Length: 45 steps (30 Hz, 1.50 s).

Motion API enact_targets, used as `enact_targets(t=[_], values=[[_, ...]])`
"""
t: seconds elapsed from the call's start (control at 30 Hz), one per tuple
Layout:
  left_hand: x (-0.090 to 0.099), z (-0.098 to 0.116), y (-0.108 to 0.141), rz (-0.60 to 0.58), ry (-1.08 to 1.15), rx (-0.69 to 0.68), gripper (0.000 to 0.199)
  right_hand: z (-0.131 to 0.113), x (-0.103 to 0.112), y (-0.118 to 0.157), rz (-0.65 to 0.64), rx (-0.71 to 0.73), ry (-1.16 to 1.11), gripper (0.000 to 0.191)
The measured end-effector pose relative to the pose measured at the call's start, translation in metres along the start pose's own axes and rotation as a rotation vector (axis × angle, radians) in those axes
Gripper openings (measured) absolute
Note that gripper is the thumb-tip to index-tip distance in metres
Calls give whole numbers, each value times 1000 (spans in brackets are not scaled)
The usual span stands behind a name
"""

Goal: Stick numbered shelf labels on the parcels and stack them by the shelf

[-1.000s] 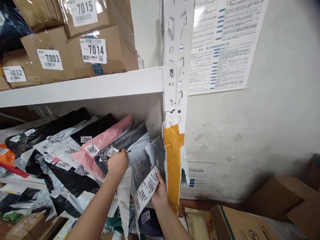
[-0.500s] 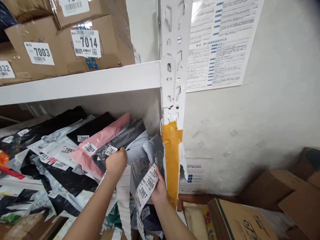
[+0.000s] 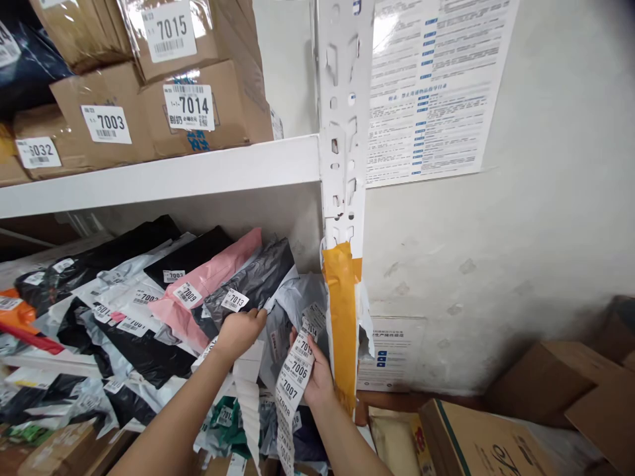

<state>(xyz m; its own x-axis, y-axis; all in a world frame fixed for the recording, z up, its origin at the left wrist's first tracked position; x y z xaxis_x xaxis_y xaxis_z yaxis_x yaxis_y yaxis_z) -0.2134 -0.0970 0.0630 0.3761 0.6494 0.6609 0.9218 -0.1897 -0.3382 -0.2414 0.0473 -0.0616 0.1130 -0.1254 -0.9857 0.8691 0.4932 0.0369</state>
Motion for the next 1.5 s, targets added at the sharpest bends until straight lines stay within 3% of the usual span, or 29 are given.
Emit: enact_targets(t=[0.13,0.33,0.47,0.6,0.77,0.9,1.03,1.2,1.33,1.5], values=[[-2,1,11,40,-43,63,38,1,-4,2,3,5,47,24],[-2,12,22,98,-61,335,41,2,-2,1,19,-15,56,39],[13,13,17,-42,9,515,39,2,-1,-1,32,1,64,40],[29,10,8,-179,61,450,38,2,-2,-1,41,8,99,35],[33,4,-2,-211,143,359,32,2,-1,1,50,-11,196,36],[35,-10,-4,-243,228,276,24,9,-3,10,-33,88,319,43],[36,-24,3,-256,297,167,29,19,-13,23,-142,124,469,44],[31,-35,11,-275,376,5,36,27,-19,30,-156,139,504,44],[27,-39,13,-274,399,-1,41,39,-14,26,-134,164,452,45],[26,-43,15,-290,484,53,41,77,-12,9,-98,74,379,46]])
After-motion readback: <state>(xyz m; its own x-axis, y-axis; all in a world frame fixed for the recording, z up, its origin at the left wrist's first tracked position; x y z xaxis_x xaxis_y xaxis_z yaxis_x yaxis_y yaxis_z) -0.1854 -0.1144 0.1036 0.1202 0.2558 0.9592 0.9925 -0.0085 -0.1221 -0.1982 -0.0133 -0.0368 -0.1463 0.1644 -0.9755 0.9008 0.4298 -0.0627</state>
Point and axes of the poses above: each hand's wrist, its own y-axis away from the middle knuckle, its own x-axis out of the back of the hand, z = x × y, the point moved 1 cm from there along -y, towards the middle knuckle, and after that the axes turned 15 degrees about -y, right-handed, at the moved point
